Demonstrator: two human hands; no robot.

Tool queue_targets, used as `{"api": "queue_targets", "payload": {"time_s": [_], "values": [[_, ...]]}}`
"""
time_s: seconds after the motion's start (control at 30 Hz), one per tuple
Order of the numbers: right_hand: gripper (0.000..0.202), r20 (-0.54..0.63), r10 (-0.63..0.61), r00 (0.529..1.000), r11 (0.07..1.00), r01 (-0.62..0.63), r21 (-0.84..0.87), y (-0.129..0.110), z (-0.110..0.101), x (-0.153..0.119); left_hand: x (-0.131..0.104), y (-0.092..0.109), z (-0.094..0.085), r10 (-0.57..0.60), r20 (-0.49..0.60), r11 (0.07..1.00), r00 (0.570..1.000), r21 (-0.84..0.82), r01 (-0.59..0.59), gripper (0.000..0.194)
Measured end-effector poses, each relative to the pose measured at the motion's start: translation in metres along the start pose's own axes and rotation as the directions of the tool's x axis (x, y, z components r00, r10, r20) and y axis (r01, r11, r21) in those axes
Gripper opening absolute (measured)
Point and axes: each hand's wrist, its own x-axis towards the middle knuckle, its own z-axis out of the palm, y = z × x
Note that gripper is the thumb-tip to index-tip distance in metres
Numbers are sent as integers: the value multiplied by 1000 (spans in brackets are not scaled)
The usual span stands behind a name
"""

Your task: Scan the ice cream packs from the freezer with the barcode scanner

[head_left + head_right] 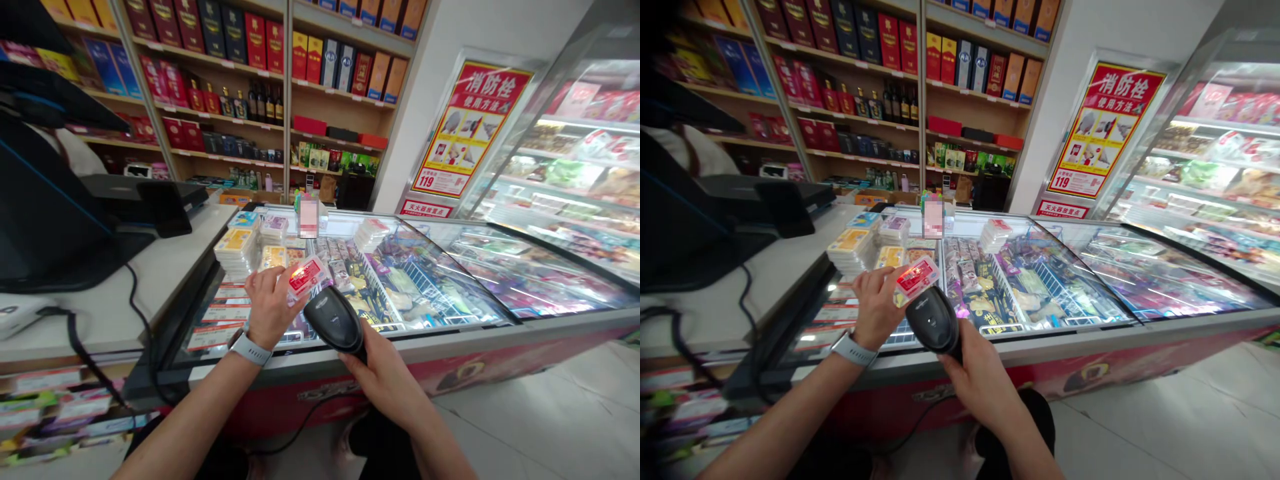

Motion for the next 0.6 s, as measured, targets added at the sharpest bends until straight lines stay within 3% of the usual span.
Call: {"api": "queue_targets", "payload": {"time_s": [0.27, 0.47, 0.6], "values": [[24, -5, 5, 1000, 1000, -5, 5, 0, 3, -1, 1, 1, -1, -71, -6, 997, 997, 13, 71, 56], [26, -4, 17, 1000, 1000, -17, 20, 4, 1, -3, 10, -8, -6, -324, -24, 928, 946, 185, 322, 70], [26, -10, 37, 999, 999, -37, 17, 8, 0, -5, 20, -13, -10, -422, 7, 869, 907, 288, 402, 69]]}}
